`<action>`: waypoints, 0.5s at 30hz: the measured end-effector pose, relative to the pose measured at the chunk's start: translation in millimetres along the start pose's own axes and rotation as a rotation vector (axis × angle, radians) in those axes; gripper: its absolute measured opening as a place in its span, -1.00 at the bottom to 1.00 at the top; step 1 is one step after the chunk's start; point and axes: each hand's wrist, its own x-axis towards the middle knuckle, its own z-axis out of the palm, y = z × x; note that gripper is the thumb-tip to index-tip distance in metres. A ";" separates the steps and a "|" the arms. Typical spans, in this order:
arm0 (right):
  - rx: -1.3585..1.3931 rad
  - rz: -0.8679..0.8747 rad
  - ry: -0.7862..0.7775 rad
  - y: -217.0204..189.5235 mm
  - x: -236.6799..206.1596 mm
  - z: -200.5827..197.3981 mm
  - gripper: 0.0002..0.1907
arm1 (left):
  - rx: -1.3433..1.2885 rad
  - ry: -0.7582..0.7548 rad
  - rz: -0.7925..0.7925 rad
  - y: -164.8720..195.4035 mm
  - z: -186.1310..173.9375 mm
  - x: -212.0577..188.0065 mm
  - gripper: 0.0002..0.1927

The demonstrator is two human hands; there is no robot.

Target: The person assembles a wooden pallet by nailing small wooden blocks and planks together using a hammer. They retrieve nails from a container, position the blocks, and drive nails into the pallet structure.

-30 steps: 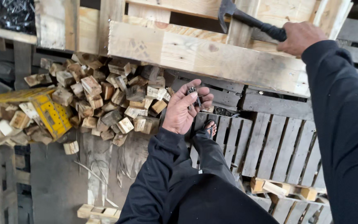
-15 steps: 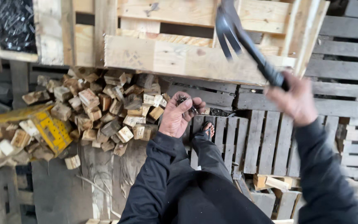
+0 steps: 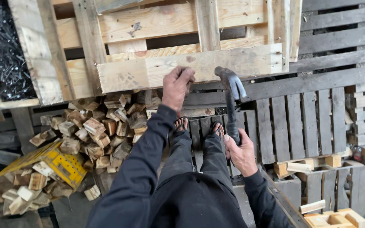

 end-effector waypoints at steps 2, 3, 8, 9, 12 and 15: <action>0.011 0.023 0.029 3.6 4.4 7.1 -0.79 | 0.411 -0.060 0.315 -0.4 -0.8 26.4 -0.77; 0.020 0.045 0.044 5.5 6.8 10.1 -0.79 | 0.466 -0.085 0.377 -1.2 -1.6 35.5 -0.79; -0.065 0.120 0.087 10.5 21.8 15.4 -0.76 | 0.698 -0.127 0.537 -6.4 -4.8 52.4 -0.86; -0.108 0.121 0.078 9.4 24.1 14.8 -0.75 | 0.693 -0.137 0.549 -6.9 -4.9 52.1 -0.85; -0.316 0.035 0.061 -1.0 25.0 12.9 -0.74 | 0.696 -0.153 0.594 -5.1 -3.9 49.7 -0.85; -0.462 0.052 0.100 -19.9 16.0 15.0 -0.75 | 0.692 -0.173 0.596 1.3 -2.5 48.4 -0.85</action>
